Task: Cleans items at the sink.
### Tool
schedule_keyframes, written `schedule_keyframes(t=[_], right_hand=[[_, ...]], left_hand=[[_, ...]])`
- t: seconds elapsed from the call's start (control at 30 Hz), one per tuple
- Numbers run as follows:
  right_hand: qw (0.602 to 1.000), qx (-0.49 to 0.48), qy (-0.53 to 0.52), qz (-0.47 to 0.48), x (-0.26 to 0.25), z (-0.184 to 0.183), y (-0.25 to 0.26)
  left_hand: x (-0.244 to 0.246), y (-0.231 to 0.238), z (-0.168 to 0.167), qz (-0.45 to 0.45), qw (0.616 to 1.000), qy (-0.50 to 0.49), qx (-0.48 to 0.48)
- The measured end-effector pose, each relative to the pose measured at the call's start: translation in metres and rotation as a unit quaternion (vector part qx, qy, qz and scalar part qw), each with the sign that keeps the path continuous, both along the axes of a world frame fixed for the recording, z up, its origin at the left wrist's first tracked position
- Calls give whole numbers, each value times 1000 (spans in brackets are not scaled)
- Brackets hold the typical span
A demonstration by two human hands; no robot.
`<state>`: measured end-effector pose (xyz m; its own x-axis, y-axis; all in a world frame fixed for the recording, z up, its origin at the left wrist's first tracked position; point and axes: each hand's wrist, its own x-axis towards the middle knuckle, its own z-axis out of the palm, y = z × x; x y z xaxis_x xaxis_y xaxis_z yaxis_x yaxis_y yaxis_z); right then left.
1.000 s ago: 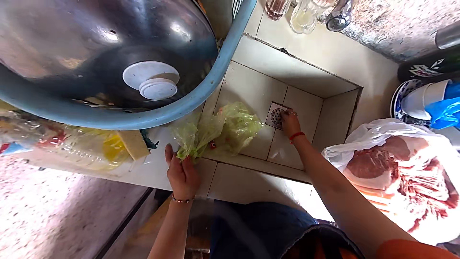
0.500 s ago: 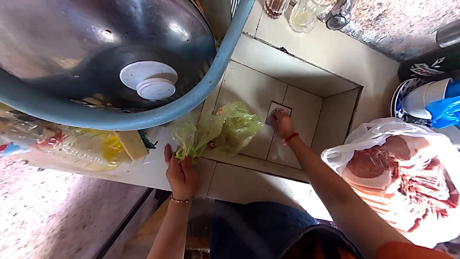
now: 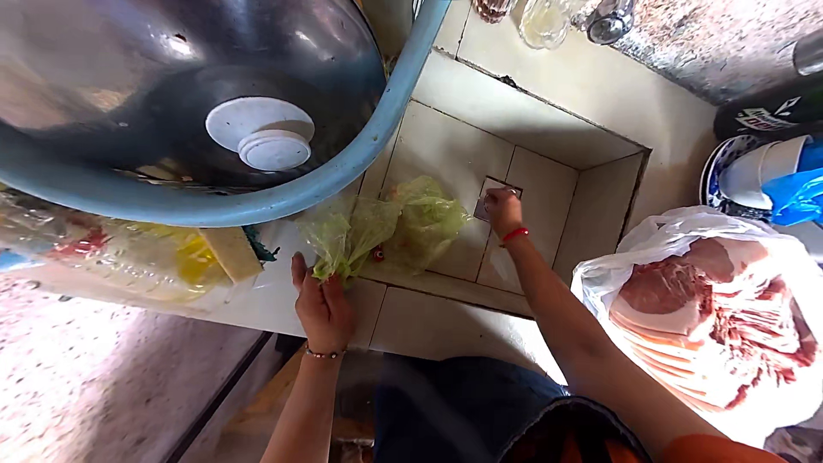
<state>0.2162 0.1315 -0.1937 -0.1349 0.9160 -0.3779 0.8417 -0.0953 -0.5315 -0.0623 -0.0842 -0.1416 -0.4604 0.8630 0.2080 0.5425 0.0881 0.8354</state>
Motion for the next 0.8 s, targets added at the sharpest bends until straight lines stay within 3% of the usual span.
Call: schedule_keyframes(t=[0.17, 0.33, 0.4, 0.47, 0.53, 0.6, 0.7, 0.8], right_hand=[[997, -10, -61, 45, 26, -39, 3], [980, -38, -152, 124, 22, -42, 7], [987, -31, -114, 108, 18, -35, 10], [993, 42, -17, 106, -2, -13, -3], [978, 128, 77, 142, -34, 11, -32], [957, 168, 106, 213, -65, 22, -62], [949, 46, 69, 304, -86, 27, -78], [971, 55, 69, 220, -59, 23, -56]], left_hand=[[2, 0, 1, 8, 1000, -3, -6], [1, -1, -2, 8, 1000, 3, -1], [2, 1, -1, 8, 1000, -3, 1], [1, 2, 1, 11, 1000, -4, -4], [1, 0, 1, 11, 1000, -2, -7], [1, -1, 1, 9, 1000, -3, -9], [1, -1, 1, 13, 1000, -6, -11], [1, 0, 2, 12, 1000, -9, -4]])
